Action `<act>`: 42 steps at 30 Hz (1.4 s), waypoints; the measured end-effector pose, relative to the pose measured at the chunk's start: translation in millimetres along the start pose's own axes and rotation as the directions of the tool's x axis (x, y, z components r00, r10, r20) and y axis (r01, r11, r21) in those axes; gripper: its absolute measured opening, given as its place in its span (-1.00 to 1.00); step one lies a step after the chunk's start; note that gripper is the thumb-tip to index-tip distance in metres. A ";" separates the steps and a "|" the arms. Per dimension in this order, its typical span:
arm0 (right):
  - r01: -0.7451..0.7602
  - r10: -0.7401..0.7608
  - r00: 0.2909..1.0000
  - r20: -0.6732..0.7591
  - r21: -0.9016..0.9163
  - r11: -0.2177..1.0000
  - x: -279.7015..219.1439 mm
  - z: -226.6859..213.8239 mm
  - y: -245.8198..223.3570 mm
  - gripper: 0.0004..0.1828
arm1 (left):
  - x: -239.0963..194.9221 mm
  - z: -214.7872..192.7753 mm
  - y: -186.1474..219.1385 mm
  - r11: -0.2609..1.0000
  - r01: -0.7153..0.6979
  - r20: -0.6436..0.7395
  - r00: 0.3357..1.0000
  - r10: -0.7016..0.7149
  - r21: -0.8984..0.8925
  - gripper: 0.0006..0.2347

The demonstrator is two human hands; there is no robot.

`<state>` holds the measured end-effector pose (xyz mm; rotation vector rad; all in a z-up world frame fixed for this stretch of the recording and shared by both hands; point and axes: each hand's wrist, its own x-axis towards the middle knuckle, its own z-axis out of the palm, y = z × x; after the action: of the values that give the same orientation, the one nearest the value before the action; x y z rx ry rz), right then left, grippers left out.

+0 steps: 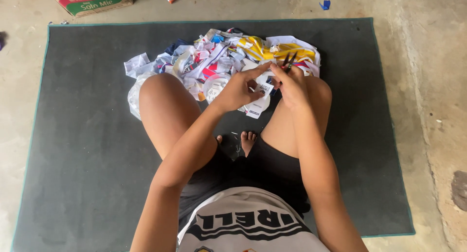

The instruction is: The person sits on a mat and uses scissors to cut a roll of white paper tape into smaller strips. They repeatedly pick up the tape roll, cut a section, and place the cut piece onto a pile of other materials on the mat.

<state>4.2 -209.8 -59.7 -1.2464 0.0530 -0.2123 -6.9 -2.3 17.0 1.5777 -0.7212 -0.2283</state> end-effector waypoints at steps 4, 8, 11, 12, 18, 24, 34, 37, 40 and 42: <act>-0.092 0.098 0.993 -0.061 0.095 0.991 -1.0 -2.0 -11.5 -0.74 | 7.5 -19.0 -29.8 0.997 0.070 0.050 0.996 -0.069 -0.018 -0.34; -0.069 0.093 0.986 -0.140 0.169 0.983 -11.0 -0.8 -33.3 -0.77 | 7.8 -51.8 -132.0 0.944 0.277 -0.117 0.959 -0.259 0.178 -0.48; -0.052 0.081 0.980 -0.179 0.160 0.986 -14.9 -0.5 -41.8 -0.76 | -15.5 -73.8 -290.8 0.831 0.487 -0.321 0.859 -0.399 0.268 -0.50; -0.052 0.080 0.979 -0.186 0.153 0.987 -16.2 -0.7 -42.9 -0.75 | -15.9 -84.1 -347.1 0.756 0.605 -0.425 0.770 -0.476 0.250 -0.57; -0.051 0.078 0.972 -0.221 0.127 0.991 -18.0 4.4 -39.3 -0.78 | -83.1 -41.3 -323.1 0.332 0.930 -0.609 0.357 -0.708 0.159 -0.73; -0.049 0.062 0.970 -0.236 0.061 0.997 -18.4 10.1 -35.8 -0.79 | -84.1 -60.9 -336.9 0.728 0.677 -0.723 0.451 -0.523 -0.104 -0.87; 0.106 -0.137 0.976 -0.172 -0.176 0.979 1.7 -13.5 -13.9 -0.76 | -65.1 -42.7 -352.4 0.538 0.795 -0.635 0.268 -0.724 -0.278 -0.14; 0.116 -0.146 0.977 -0.153 -0.189 0.975 7.7 -21.8 -0.1 -0.76 | -52.9 -31.4 -361.2 0.497 0.848 -0.588 0.310 -0.747 -0.184 -0.13; 0.133 -0.161 0.979 -0.127 -0.209 0.969 15.2 -17.2 8.1 -0.73 | -25.2 -16.7 -262.0 0.631 0.700 -0.419 0.489 -0.765 -0.335 -0.14; 0.093 -0.108 0.991 -0.080 -0.174 0.980 17.4 -12.6 16.2 -0.77 | -15.5 -6.5 -186.9 0.680 0.443 -0.176 0.749 -0.639 -0.584 -0.16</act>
<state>21.5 -220.0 -77.7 -1.4107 0.0864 -0.3566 42.4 7.6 -163.8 1.2218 0.1522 -0.5113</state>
